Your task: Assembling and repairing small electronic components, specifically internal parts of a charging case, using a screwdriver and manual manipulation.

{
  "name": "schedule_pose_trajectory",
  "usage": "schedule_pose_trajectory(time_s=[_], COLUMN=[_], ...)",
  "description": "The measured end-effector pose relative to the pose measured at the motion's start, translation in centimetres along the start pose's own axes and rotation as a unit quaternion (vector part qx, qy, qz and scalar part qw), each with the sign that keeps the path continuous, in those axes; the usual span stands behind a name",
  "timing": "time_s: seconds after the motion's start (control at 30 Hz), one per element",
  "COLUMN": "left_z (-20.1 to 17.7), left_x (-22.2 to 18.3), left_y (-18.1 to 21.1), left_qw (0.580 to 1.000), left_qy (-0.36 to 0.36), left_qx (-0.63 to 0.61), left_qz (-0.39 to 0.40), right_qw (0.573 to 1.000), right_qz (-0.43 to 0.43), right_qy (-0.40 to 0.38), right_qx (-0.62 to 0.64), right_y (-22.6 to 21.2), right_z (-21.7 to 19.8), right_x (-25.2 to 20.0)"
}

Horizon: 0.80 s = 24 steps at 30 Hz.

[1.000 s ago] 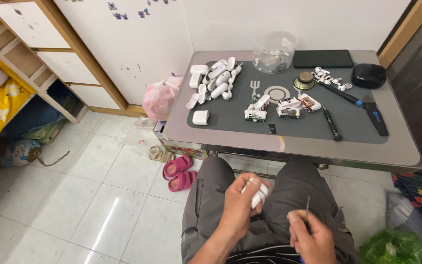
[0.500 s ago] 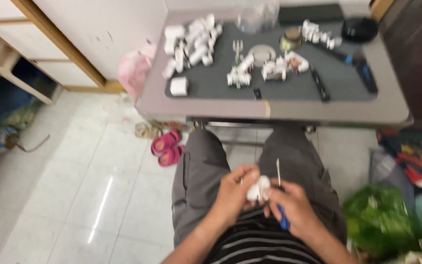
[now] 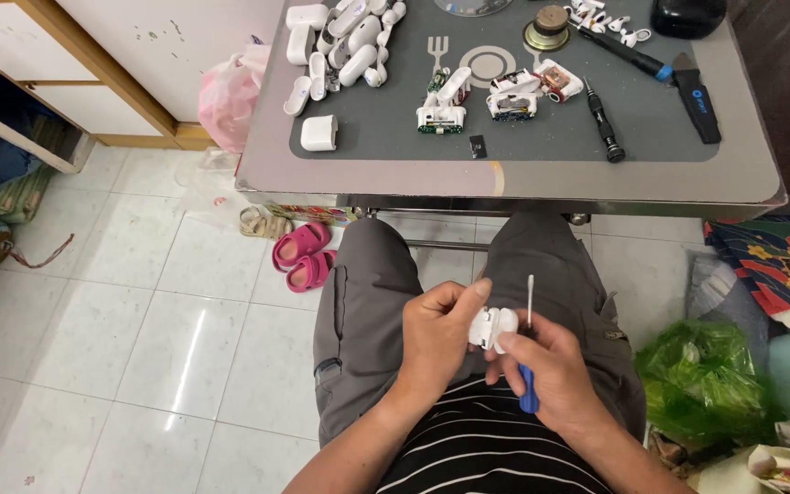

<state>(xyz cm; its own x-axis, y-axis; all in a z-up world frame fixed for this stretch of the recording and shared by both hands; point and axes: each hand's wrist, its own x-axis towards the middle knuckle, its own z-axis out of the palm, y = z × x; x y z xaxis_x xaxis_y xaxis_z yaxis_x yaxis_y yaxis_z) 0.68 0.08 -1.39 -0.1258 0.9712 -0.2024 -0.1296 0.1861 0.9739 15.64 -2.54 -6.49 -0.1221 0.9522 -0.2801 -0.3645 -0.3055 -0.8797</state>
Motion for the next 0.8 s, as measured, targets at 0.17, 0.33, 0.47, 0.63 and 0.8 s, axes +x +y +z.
schedule_pose_trajectory(time_s=[0.17, 0.33, 0.47, 0.63, 0.8], left_z=[0.1, 0.1, 0.1, -3.0, -3.6], left_x=[-0.9, -0.9, -0.1, 3.7, 3.6], left_y=[-0.8, -0.2, -1.0, -1.1, -3.3], left_qw=[0.994, 0.997, 0.990, 0.993, 0.937], left_qy=[-0.002, -0.019, -0.005, 0.087, -0.131], left_qx=[0.075, 0.064, 0.123, 0.055, -0.281], left_qz=[0.081, 0.050, 0.075, -0.052, -0.163], right_qw=[0.990, 0.979, 0.974, 0.994, 0.999], right_qz=[0.023, -0.006, 0.039, -0.017, -0.007], right_qy=[0.052, 0.057, 0.085, 0.026, -0.037], right_qx=[-0.130, -0.196, -0.207, -0.102, 0.024], right_y=[-2.3, -3.1, -2.9, -2.2, -0.7], right_z=[2.3, 2.3, 2.0, -0.3, -1.4], right_x=[-0.9, -1.3, -1.1, -1.7, -1.4])
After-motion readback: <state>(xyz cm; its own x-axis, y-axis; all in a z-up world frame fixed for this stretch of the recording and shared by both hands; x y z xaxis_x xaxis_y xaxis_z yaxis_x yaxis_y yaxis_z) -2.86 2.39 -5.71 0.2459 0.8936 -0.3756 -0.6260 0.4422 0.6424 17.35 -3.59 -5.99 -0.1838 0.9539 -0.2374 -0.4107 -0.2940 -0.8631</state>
